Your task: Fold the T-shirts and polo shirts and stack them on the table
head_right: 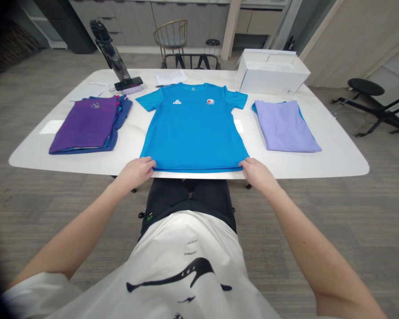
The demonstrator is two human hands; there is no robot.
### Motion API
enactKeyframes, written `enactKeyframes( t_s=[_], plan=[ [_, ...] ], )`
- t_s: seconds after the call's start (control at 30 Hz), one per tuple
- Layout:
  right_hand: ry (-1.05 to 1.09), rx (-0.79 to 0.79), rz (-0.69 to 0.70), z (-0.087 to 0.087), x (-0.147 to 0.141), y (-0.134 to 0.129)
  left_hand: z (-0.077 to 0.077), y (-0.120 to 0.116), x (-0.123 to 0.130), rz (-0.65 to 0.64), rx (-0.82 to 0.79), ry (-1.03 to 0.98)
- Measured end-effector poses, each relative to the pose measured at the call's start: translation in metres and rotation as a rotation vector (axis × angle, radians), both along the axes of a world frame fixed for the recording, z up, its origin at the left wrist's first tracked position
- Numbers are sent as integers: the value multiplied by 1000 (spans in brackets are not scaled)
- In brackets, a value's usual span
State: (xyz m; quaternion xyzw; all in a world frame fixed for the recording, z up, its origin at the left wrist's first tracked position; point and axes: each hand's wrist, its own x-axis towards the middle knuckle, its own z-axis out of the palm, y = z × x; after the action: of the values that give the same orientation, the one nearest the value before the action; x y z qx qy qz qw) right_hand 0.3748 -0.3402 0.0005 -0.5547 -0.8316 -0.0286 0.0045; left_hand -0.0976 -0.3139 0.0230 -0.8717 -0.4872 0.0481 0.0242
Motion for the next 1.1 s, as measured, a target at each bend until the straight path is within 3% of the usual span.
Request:
enactKeyframes(
  t_s=[0.17,0.27,0.63,0.77,0.9,1.0,1.1],
  plan=[
    [-82,140,-211,4,-19,-10,-1,-1,14,-13,24,-26],
    [-120,170,-269,2,-16,-13,-3,-2,13,-23,-2,-27],
    [-79,16,-107,9,12,-8,-3,3,-3,-87,-107,-143],
    [-110,-118,-141,21,12,-10,0,5,-1,-92,-166,-181],
    [-50,-115,-171,28,2,9,0,24,13,-86,-160,-282],
    [93,-32,-108,15,-13,37,-13,48,29,-68,-56,-343],
    [182,33,-75,-11,-25,58,-32,67,41,-36,25,-339]
  ],
)
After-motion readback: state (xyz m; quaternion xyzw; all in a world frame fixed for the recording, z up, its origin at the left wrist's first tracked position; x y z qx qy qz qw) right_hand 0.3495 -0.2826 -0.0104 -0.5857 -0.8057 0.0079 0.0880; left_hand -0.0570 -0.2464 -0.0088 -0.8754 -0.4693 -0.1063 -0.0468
